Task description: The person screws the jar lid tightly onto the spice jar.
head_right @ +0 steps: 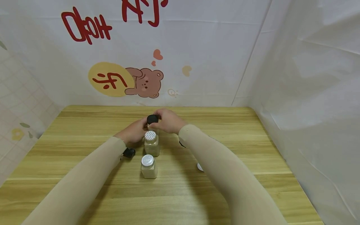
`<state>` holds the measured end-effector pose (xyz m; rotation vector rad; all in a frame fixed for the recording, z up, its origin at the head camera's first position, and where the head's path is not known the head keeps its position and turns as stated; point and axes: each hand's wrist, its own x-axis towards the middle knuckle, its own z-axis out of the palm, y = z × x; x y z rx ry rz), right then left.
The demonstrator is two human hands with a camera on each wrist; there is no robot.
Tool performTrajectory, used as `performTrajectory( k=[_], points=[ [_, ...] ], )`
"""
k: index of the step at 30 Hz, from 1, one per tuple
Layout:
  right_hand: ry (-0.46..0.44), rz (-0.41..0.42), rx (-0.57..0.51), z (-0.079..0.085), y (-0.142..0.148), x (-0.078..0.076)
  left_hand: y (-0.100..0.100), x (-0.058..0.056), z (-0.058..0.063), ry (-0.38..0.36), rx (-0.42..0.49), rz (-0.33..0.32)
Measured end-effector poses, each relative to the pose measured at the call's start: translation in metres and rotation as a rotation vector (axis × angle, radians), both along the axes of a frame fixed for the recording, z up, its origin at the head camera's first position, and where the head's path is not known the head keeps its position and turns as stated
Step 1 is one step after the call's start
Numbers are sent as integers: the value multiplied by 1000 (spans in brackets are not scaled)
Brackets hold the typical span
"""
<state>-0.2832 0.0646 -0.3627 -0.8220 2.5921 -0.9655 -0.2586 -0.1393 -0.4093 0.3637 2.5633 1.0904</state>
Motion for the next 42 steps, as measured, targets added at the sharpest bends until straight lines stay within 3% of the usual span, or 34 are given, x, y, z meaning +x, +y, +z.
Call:
performTrajectory(
  k=[9, 25, 33, 42],
  points=[
    [38, 54, 30, 2, 2, 2, 0, 0, 1, -1, -11, 8],
    [81, 1, 38, -1, 1, 4, -1, -1, -2, 19, 1, -6],
    [16, 63, 12, -2, 3, 3, -1, -1, -2, 34, 10, -23],
    [-11, 29, -36, -3, 1, 3, 0, -2, -3, 30, 0, -14]
  ],
)
